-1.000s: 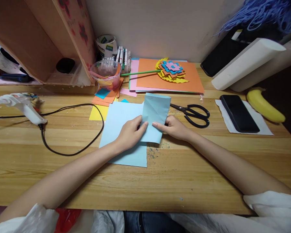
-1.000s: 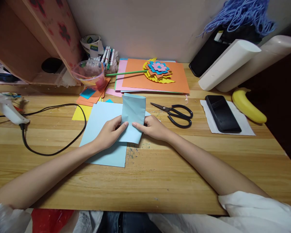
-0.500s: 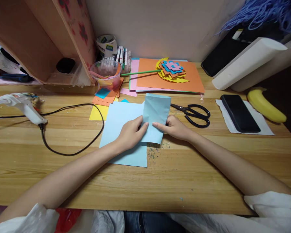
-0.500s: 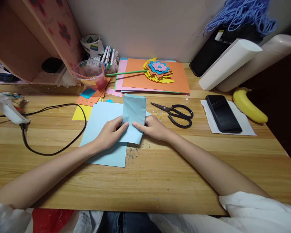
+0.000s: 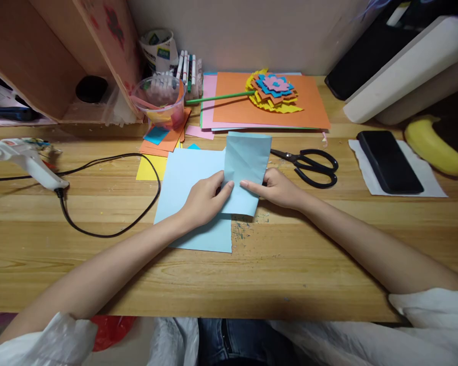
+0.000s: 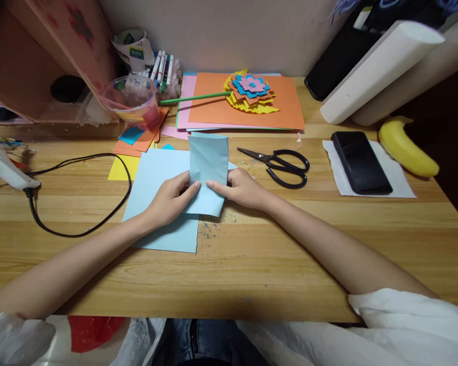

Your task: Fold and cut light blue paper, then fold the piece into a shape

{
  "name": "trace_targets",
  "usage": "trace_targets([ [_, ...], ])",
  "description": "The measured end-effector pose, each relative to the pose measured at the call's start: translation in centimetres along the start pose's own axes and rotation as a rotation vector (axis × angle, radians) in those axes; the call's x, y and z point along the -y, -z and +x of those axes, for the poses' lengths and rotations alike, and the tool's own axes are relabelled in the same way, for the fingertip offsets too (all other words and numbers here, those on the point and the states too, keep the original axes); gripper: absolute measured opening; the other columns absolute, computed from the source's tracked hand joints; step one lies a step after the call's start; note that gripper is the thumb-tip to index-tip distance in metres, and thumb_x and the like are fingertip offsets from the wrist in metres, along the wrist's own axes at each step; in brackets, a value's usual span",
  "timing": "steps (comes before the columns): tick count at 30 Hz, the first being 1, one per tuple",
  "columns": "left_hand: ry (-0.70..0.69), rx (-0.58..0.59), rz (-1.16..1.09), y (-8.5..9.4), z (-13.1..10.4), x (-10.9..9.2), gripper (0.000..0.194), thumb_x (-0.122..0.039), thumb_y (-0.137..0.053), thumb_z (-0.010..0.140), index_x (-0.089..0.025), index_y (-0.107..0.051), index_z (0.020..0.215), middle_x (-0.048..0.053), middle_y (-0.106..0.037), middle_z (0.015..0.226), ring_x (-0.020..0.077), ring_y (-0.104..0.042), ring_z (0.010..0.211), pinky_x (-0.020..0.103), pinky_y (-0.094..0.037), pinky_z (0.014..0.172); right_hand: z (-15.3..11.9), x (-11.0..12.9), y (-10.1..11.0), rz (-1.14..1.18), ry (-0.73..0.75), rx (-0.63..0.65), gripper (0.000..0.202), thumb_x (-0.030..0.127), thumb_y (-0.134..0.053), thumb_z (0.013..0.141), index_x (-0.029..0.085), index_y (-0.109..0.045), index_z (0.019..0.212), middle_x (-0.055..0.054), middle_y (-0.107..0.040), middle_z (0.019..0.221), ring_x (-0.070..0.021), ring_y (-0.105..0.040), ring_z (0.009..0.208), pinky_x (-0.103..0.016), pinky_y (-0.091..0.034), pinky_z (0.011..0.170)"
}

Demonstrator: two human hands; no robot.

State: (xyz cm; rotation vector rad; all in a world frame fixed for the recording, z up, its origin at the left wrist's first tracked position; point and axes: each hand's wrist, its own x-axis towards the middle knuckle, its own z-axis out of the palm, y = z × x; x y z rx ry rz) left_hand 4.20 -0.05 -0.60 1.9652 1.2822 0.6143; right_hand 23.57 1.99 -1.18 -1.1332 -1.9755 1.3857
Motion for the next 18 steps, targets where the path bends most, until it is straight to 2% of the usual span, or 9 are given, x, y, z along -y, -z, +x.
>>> trace_targets([
  [6,-0.012,-0.019,0.004,-0.08,0.11,0.03,0.023,-0.031,-0.04,0.088,-0.018,-0.04,0.069,-0.003,-0.044,0.061,0.0092,-0.037,0.055,0.024,-0.027,0.052,0.04,0.11,0.12,-0.021,0.017,-0.002,0.031,0.042,-0.052,0.081,0.013,-0.062,0.08,-0.005,-0.063,0.081,-0.0166,-0.056,0.073,-0.026,-0.045,0.065],
  [18,0.005,-0.02,-0.047,-0.12,0.11,0.17,0.024,-0.033,-0.04,0.088,-0.018,-0.042,0.07,-0.003,-0.04,0.061,0.0095,-0.035,0.057,0.023,-0.028,0.053,0.0,-0.17,0.13,-0.033,0.023,0.013,0.033,0.043,-0.054,0.08,0.012,-0.065,0.086,-0.007,-0.066,0.087,-0.0185,-0.059,0.076,-0.028,-0.046,0.066],
])
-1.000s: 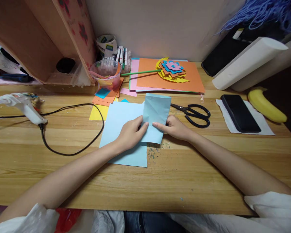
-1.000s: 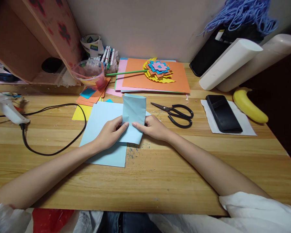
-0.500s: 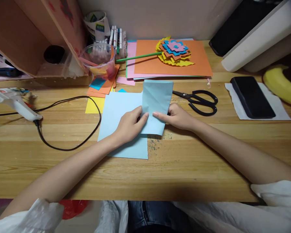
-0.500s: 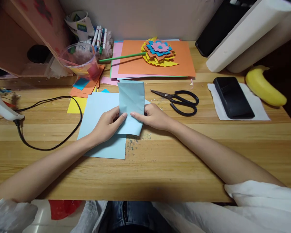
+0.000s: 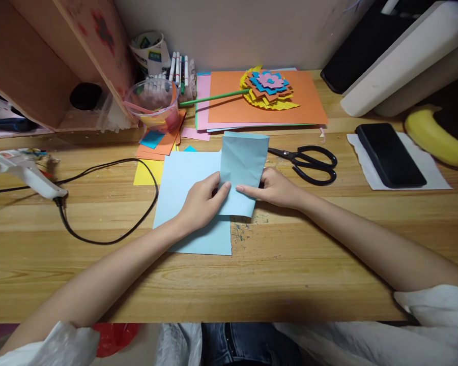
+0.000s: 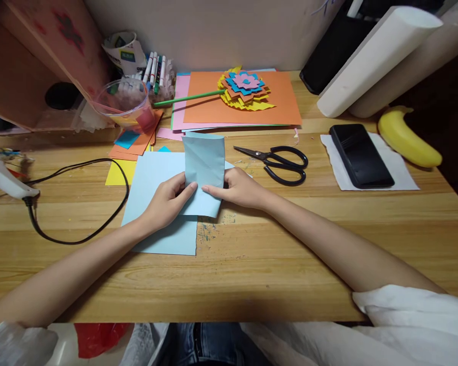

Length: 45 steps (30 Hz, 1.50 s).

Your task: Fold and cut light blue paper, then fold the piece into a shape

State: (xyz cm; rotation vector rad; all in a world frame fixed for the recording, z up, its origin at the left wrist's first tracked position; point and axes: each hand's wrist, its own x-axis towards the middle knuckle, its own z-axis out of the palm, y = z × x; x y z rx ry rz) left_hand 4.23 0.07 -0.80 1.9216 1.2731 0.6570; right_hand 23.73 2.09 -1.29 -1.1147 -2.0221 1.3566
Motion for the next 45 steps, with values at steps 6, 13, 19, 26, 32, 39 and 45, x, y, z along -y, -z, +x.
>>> trace_targets([
  [6,0.007,-0.002,-0.015,0.09,-0.05,-0.12,0.023,-0.032,-0.04,0.088,-0.018,-0.043,0.07,-0.003,-0.041,0.062,0.0097,-0.035,0.058,0.023,-0.027,0.053,0.05,0.14,-0.07,0.024,0.003,-0.021,0.03,0.041,-0.059,0.076,0.014,-0.065,0.086,-0.006,-0.067,0.086,-0.0202,-0.06,0.08,-0.029,-0.047,0.068],
  [13,0.023,-0.004,-0.025,-0.07,-0.11,0.09,0.026,-0.036,-0.038,0.089,-0.017,-0.046,0.073,-0.002,-0.045,0.065,0.0107,-0.039,0.06,0.023,-0.031,0.055,-0.02,0.12,-0.14,0.053,-0.013,-0.008,0.033,0.042,-0.056,0.078,0.015,-0.065,0.095,-0.007,-0.067,0.096,-0.0214,-0.06,0.086,-0.032,-0.048,0.075],
  [19,0.031,0.005,-0.033,0.04,-0.13,0.01,0.026,-0.036,-0.038,0.089,-0.016,-0.048,0.075,-0.002,-0.048,0.066,0.0108,-0.041,0.062,0.022,-0.032,0.056,0.01,0.18,-0.15,0.027,-0.026,-0.01,0.034,0.045,-0.053,0.08,0.014,-0.065,0.088,-0.006,-0.066,0.088,-0.0193,-0.06,0.079,-0.029,-0.047,0.07],
  [26,0.028,0.016,-0.039,0.12,-0.15,-0.07,0.024,-0.035,-0.037,0.089,-0.017,-0.048,0.078,-0.002,-0.048,0.067,0.011,-0.042,0.062,0.023,-0.033,0.057,0.03,0.3,-0.14,0.036,-0.023,0.0,0.033,0.044,-0.052,0.081,0.014,-0.063,0.09,-0.006,-0.066,0.09,-0.019,-0.06,0.08,-0.029,-0.048,0.072],
  [32,0.03,0.016,-0.036,0.09,-0.11,-0.09,0.025,-0.035,-0.037,0.089,-0.017,-0.048,0.076,-0.002,-0.049,0.067,0.0108,-0.042,0.062,0.023,-0.033,0.057,0.0,0.23,-0.16,0.036,-0.02,0.0,0.031,0.042,-0.052,0.081,0.015,-0.064,0.089,-0.006,-0.066,0.09,-0.0188,-0.059,0.079,-0.03,-0.048,0.071],
  [39,0.026,0.013,-0.031,0.18,-0.08,-0.14,0.024,-0.034,-0.037,0.088,-0.017,-0.046,0.074,-0.002,-0.047,0.065,0.0108,-0.04,0.06,0.023,-0.031,0.055,0.03,0.15,-0.16,0.047,-0.028,0.01,0.033,0.044,-0.052,0.081,0.015,-0.064,0.091,-0.006,-0.066,0.09,-0.0201,-0.06,0.081,-0.032,-0.048,0.073],
  [45,0.025,0.013,-0.025,0.16,-0.11,-0.19,0.024,-0.035,-0.037,0.088,-0.017,-0.05,0.077,-0.001,-0.048,0.065,0.011,-0.04,0.06,0.023,-0.031,0.055,-0.02,0.14,-0.16,0.036,-0.025,-0.003,0.032,0.043,-0.053,0.081,0.015,-0.065,0.089,-0.006,-0.066,0.09,-0.0192,-0.06,0.08,-0.031,-0.048,0.072],
])
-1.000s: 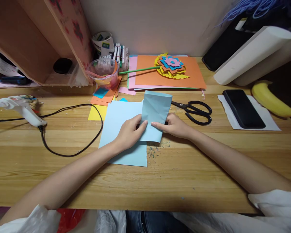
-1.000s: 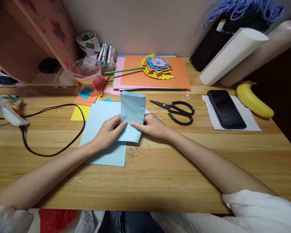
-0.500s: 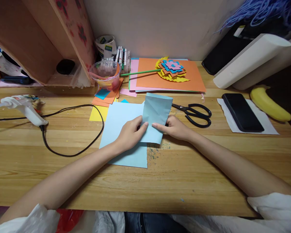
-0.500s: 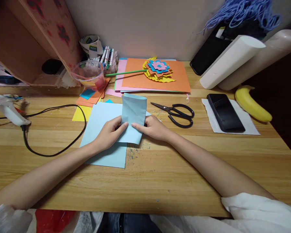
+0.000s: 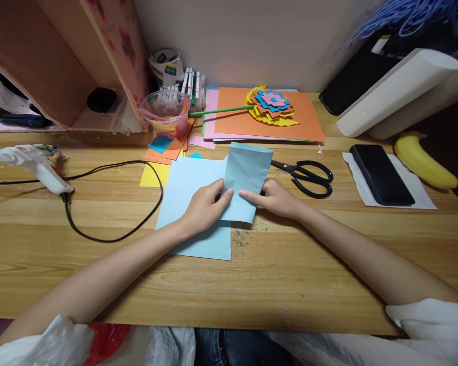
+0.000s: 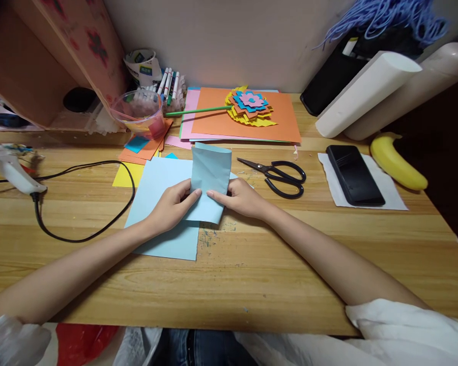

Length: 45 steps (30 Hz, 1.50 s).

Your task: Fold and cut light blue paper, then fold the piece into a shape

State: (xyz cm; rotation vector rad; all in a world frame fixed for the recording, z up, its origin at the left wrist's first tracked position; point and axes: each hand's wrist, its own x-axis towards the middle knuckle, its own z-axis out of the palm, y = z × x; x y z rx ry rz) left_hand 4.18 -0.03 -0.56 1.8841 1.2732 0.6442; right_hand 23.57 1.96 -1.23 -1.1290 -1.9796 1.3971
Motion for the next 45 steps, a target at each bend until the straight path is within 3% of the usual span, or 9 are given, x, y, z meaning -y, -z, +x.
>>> trace_targets([
  [18,-0.021,-0.002,-0.004,-0.06,0.0,-0.11,0.021,-0.032,-0.038,0.088,-0.017,-0.048,0.076,-0.001,-0.049,0.066,0.0113,-0.043,0.061,0.024,-0.033,0.055,-0.12,-0.3,-0.16,-0.004,-0.028,-0.032,0.029,0.043,-0.055,0.08,0.014,-0.062,0.078,-0.005,-0.063,0.078,-0.0163,-0.056,0.068,-0.028,-0.046,0.061],
  [29,-0.017,0.011,-0.011,-0.01,-0.02,-0.14,0.021,-0.031,-0.038,0.088,-0.017,-0.051,0.08,0.001,-0.054,0.071,0.0124,-0.047,0.064,0.024,-0.034,0.057,-0.1,-0.14,-0.14,0.027,-0.017,-0.036,0.026,0.039,-0.057,0.078,0.015,-0.063,0.084,-0.005,-0.066,0.085,-0.0177,-0.059,0.073,-0.028,-0.047,0.065],
  [45,-0.019,0.013,0.035,0.02,-0.03,-0.23,0.022,-0.032,-0.038,0.088,-0.017,-0.045,0.074,-0.002,-0.045,0.063,0.0101,-0.04,0.059,0.023,-0.031,0.054,-0.1,-0.42,-0.15,0.005,0.001,-0.05,0.026,0.04,-0.057,0.078,0.015,-0.064,0.082,-0.005,-0.066,0.083,-0.0175,-0.06,0.072,-0.028,-0.049,0.064],
])
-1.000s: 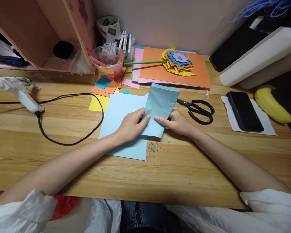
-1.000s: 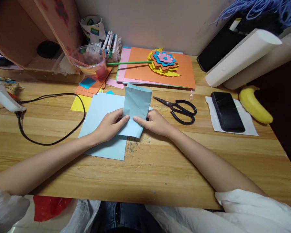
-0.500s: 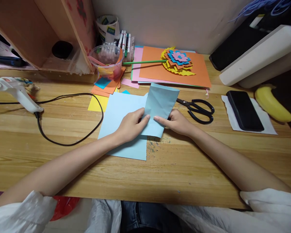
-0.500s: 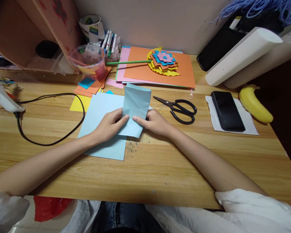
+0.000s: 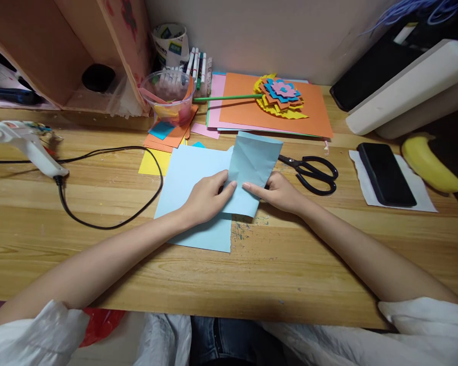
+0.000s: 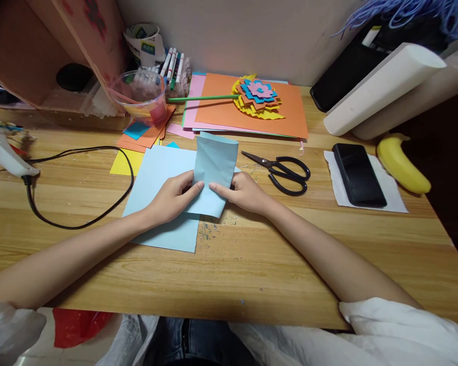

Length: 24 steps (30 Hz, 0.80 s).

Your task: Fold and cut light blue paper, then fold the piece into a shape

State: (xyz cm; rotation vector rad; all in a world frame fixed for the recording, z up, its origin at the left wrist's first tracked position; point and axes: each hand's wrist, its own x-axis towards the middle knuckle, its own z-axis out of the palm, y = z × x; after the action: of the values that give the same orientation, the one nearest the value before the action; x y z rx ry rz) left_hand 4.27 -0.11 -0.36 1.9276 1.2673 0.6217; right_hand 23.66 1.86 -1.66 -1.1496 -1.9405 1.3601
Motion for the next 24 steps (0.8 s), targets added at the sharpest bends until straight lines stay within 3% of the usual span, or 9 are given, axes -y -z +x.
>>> trace_targets([
  [24,-0.014,0.003,0.043,-0.04,0.04,0.06,0.022,-0.031,-0.038,0.088,-0.018,-0.042,0.071,-0.003,-0.042,0.061,0.0097,-0.037,0.056,0.023,-0.029,0.052,0.0,0.13,-0.02,-0.007,-0.009,-0.002,0.028,0.042,-0.056,0.079,0.015,-0.062,0.079,-0.004,-0.064,0.079,-0.0169,-0.058,0.068,-0.027,-0.046,0.06],
])
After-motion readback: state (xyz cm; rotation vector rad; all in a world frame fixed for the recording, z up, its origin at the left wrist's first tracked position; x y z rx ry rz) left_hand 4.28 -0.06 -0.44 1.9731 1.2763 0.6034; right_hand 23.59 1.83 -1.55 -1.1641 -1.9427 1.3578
